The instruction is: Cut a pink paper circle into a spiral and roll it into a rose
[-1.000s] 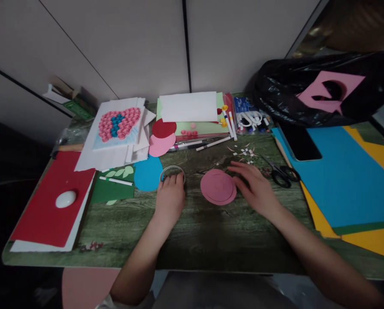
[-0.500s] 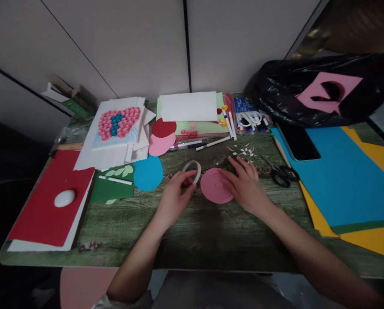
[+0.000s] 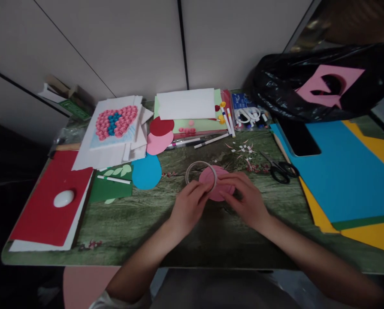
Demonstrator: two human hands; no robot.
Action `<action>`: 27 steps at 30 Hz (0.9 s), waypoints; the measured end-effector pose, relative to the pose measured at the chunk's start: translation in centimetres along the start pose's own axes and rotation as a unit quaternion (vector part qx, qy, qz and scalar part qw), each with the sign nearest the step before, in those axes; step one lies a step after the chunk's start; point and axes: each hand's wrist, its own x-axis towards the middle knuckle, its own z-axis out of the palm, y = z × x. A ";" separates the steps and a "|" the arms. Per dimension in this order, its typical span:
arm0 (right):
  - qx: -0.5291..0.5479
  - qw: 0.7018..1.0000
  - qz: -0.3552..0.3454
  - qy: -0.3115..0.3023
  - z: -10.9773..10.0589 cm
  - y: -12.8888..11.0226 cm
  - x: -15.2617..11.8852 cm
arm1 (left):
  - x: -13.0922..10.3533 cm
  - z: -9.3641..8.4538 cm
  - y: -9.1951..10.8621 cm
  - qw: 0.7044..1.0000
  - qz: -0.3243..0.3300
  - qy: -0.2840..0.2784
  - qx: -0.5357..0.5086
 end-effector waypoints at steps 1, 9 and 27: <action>0.003 1.000 0.007 0.007 0.0 0.0 0.0 | -0.1 0.2 0.0 1.000 0.018 0.004 0.023; 0.001 0.999 0.023 0.026 0.0 0.4 0.2 | -0.5 0.8 0.3 0.995 0.061 0.024 0.071; -0.082 0.991 -0.050 0.090 -0.8 0.9 0.1 | -0.5 0.3 0.4 0.998 0.037 0.036 0.048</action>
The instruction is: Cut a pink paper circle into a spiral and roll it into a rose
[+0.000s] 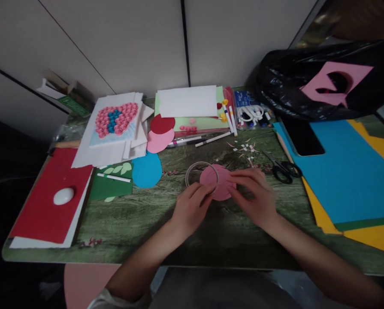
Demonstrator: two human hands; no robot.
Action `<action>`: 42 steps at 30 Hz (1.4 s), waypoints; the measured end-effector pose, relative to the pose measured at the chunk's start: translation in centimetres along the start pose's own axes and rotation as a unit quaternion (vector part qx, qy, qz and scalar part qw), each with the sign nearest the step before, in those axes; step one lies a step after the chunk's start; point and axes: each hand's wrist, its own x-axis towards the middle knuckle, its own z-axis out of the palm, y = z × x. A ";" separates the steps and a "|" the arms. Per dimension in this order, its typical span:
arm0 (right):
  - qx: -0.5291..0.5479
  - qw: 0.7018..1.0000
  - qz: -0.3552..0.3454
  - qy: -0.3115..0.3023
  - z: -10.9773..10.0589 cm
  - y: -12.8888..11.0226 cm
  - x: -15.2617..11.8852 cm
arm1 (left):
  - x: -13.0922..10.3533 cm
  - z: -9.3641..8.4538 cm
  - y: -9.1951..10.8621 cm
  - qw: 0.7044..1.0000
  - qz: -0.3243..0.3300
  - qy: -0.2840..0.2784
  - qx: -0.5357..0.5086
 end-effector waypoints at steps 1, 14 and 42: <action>-0.012 1.000 -0.017 -0.004 0.1 0.1 -0.1 | -0.1 0.1 0.0 1.000 -0.005 -0.004 0.003; -0.128 0.987 -0.097 0.020 0.3 -0.4 -0.3 | -0.8 0.8 -0.4 0.997 0.006 -0.018 0.075; 0.055 0.996 0.061 0.036 0.7 -2.2 -0.1 | -0.8 1.2 1.4 0.982 0.015 0.136 -0.131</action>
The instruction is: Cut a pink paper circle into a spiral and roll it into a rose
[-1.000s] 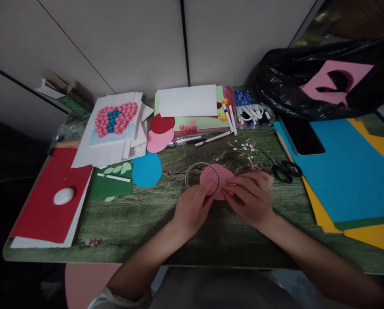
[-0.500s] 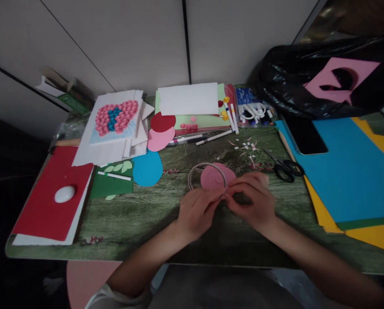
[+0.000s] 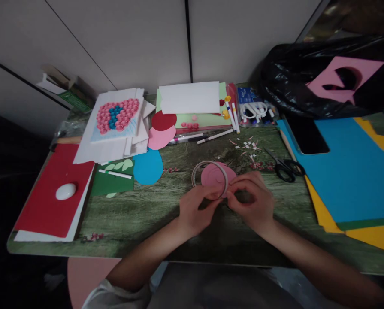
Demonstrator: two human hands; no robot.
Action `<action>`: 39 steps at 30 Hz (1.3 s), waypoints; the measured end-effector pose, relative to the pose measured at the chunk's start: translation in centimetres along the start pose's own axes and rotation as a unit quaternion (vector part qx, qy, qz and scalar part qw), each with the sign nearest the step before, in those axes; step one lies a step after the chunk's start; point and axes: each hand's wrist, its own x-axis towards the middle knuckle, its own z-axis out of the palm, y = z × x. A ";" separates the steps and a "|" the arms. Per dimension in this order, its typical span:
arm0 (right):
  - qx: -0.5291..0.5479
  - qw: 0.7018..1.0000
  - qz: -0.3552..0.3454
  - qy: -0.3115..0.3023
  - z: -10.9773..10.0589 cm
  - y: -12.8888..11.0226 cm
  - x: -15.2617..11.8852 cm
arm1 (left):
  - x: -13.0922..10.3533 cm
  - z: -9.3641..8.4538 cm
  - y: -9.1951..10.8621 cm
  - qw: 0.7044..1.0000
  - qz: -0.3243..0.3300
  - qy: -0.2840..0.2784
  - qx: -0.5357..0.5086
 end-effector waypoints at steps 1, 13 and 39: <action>-0.004 1.000 0.010 0.002 -0.1 0.4 0.2 | -0.2 0.1 0.2 1.000 0.002 0.001 -0.007; 0.193 0.955 0.193 -0.117 -2.2 4.3 2.6 | 4.2 -4.4 -6.8 0.959 -0.098 -0.062 0.260; 0.293 0.748 0.468 -0.368 -1.2 3.9 2.3 | 0.7 0.2 -1.9 0.876 0.026 -0.350 0.332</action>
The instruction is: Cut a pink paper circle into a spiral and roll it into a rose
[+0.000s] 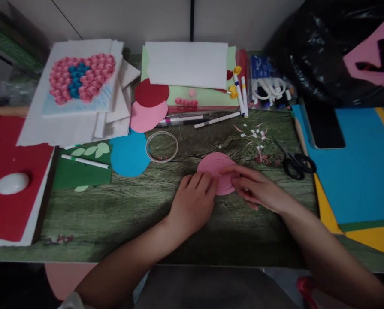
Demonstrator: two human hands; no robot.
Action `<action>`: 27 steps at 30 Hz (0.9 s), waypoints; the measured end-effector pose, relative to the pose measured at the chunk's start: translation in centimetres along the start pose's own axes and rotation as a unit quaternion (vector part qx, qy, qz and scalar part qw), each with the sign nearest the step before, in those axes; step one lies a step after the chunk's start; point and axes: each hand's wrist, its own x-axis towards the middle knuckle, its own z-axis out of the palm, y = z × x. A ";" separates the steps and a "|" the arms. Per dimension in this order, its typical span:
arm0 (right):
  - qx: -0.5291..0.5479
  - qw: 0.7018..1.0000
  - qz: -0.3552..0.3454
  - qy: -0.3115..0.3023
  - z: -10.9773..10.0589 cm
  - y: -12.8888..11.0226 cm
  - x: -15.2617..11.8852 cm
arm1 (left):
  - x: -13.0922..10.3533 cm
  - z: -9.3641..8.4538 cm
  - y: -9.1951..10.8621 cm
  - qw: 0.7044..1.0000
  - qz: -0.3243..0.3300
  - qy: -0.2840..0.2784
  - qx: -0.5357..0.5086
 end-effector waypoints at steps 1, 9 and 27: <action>-0.004 1.000 0.001 -0.001 0.0 0.0 0.0 | 0.0 0.1 0.0 1.000 0.001 0.003 -0.001; -0.022 1.000 0.015 0.002 0.2 -0.4 0.2 | 0.1 0.2 -0.1 1.000 0.002 0.011 0.001; -0.150 0.986 -0.042 0.050 0.5 0.2 0.2 | 0.0 0.3 0.1 1.000 -0.002 0.009 0.011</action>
